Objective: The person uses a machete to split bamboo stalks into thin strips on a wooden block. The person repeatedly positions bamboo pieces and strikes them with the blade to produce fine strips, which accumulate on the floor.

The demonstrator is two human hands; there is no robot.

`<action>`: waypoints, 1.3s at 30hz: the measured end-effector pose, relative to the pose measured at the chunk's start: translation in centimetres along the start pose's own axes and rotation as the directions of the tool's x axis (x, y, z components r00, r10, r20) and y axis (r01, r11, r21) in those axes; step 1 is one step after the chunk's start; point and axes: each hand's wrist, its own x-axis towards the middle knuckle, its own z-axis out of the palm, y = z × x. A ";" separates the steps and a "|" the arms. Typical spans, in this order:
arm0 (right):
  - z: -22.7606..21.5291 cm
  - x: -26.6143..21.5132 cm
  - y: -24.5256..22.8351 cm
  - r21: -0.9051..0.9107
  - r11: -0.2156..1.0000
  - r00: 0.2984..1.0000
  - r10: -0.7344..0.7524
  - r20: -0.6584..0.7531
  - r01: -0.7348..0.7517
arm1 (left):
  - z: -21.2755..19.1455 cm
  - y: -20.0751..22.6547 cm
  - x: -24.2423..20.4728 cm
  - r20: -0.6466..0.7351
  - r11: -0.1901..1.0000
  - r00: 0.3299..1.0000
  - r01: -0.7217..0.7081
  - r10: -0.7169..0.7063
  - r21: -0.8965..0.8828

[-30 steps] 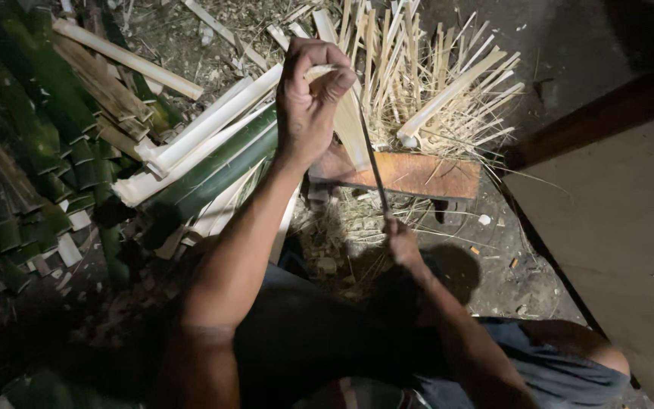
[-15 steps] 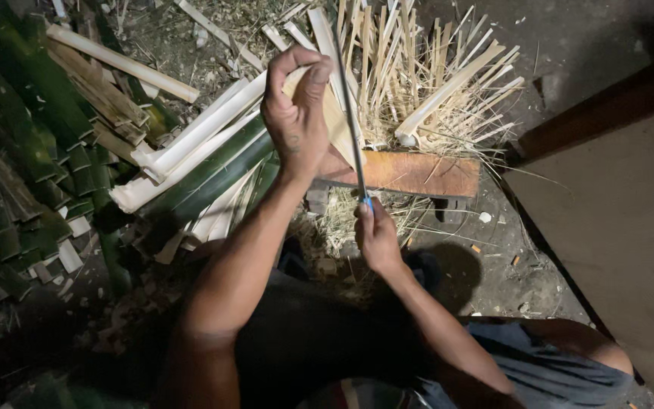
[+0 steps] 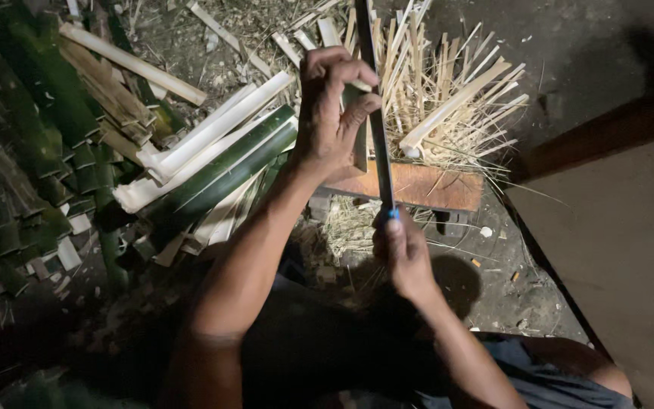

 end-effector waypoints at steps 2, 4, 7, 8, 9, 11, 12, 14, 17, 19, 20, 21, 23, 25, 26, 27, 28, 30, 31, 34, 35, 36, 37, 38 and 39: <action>0.5 -0.2 1.4 0.083 0.991 0.992 0.107 -0.067 -0.102 | 0.4 -0.2 -0.4 0.010 0.998 0.999 0.051 -0.051 0.020; 0.6 0.7 6.1 0.049 0.975 0.969 0.220 -0.112 -0.216 | 0.3 -0.3 -0.6 -0.001 0.992 0.994 0.111 -0.111 -0.062; -1.7 2.4 14.9 -0.242 0.873 0.903 0.390 -0.179 -0.424 | -0.6 -0.3 -0.3 -0.055 0.997 0.996 0.067 -0.068 -0.029; -3.0 2.4 17.1 -0.350 0.792 0.866 0.458 -0.203 -0.501 | -1.0 -0.1 -0.4 -0.076 0.999 0.996 0.036 -0.035 0.009; -4.2 2.5 18.5 -0.416 0.724 0.834 0.505 -0.222 -0.549 | -1.0 -0.1 -0.2 -0.079 0.997 0.995 0.064 -0.067 -0.032; -5.6 3.0 19.1 -0.481 0.635 0.788 0.565 -0.245 -0.604 | -0.9 0.3 0.0 -0.084 0.987 0.989 0.116 -0.126 -0.114; -6.0 3.0 18.2 -0.464 0.652 0.795 0.553 -0.250 -0.600 | -0.5 0.3 0.1 -0.093 0.976 0.979 0.165 -0.179 -0.142; -5.0 3.1 14.6 -0.349 0.740 0.818 0.522 -0.240 -0.575 | 0.6 0.1 0.0 -0.098 0.936 0.946 0.286 -0.310 -0.205; -1.7 1.8 6.9 -0.084 0.938 0.940 0.330 -0.086 -0.337 | 1.6 0.4 -0.9 -0.223 0.966 0.942 0.232 -0.252 -0.113; 1.0 2.2 2.0 0.096 0.967 0.969 0.242 -0.043 -0.237 | 1.8 0.3 -0.8 -0.244 0.970 0.941 0.212 -0.236 -0.119; 2.3 3.0 0.2 0.167 0.957 0.968 0.248 -0.045 -0.238 | 1.7 0.5 -0.7 -0.256 0.972 0.940 0.201 -0.227 -0.123; 2.8 3.4 -1.5 0.235 0.943 0.967 0.252 -0.048 -0.234 | 1.6 0.7 -0.5 -0.258 0.962 0.930 0.228 -0.260 -0.149; 2.8 3.4 -3.2 0.052 0.956 0.954 0.293 -0.069 -0.290 | 1.0 1.0 -0.2 -0.255 0.938 0.909 0.285 -0.330 -0.197; 2.6 3.3 -2.0 -0.019 0.964 0.960 0.264 -0.092 -0.267 | 0.4 1.6 -0.6 -0.266 0.958 0.922 0.252 -0.282 -0.139; 2.8 3.0 -0.3 0.001 0.977 0.971 0.213 -0.103 -0.214 | 0.1 1.9 -0.9 -0.272 0.965 0.926 0.240 -0.261 -0.107; 3.2 3.1 1.9 0.023 0.988 0.982 0.152 -0.116 -0.151 | -0.1 1.8 -0.8 -0.282 0.964 0.922 0.243 -0.265 -0.111; 3.2 3.3 4.6 -0.080 0.983 0.975 0.150 -0.166 -0.165 | -0.2 1.5 -0.7 -0.292 0.962 0.918 0.246 -0.269 -0.115; 3.1 4.0 10.8 -0.276 0.941 0.957 0.120 -0.262 -0.194 | -0.2 0.6 -0.9 -0.323 0.947 0.892 0.276 -0.316 -0.165; 2.2 4.4 13.8 -0.346 0.903 0.945 0.158 -0.288 -0.256 | 0.0 -0.4 -1.0 -0.340 0.928 0.867 0.305 -0.364 -0.214; -2.3 4.3 21.5 -0.471 0.756 0.887 0.336 -0.317 -0.454 | 0.9 -3.8 -3.4 -0.437 0.936 0.834 0.248 -0.337 -0.249; -3.6 4.2 23.3 -0.484 0.729 0.873 0.370 -0.317 -0.484 | 1.5 -5.2 -4.6 -0.477 0.949 0.826 0.208 -0.301 -0.239; -4.4 4.3 24.9 -0.398 0.760 0.855 0.416 -0.310 -0.514 | 2.6 -6.5 -5.9 -0.365 0.871 0.793 0.416 -0.488 -0.261; -5.1 3.6 26.0 -0.298 0.781 0.832 0.474 -0.288 -0.548 | 3.6 -7.3 -8.1 -0.250 0.745 0.703 0.616 -0.666 -0.253; -5.9 2.8 26.7 -0.076 0.748 0.740 0.629 -0.238 -0.659 | 4.1 -8.0 -10.5 -0.044 0.670 0.669 0.739 -0.742 -0.067; -6.7 2.9 26.7 0.028 0.769 0.757 0.634 -0.156 -0.638 | 4.5 -9.2 -11.8 0.151 0.605 0.587 0.784 -0.796 0.140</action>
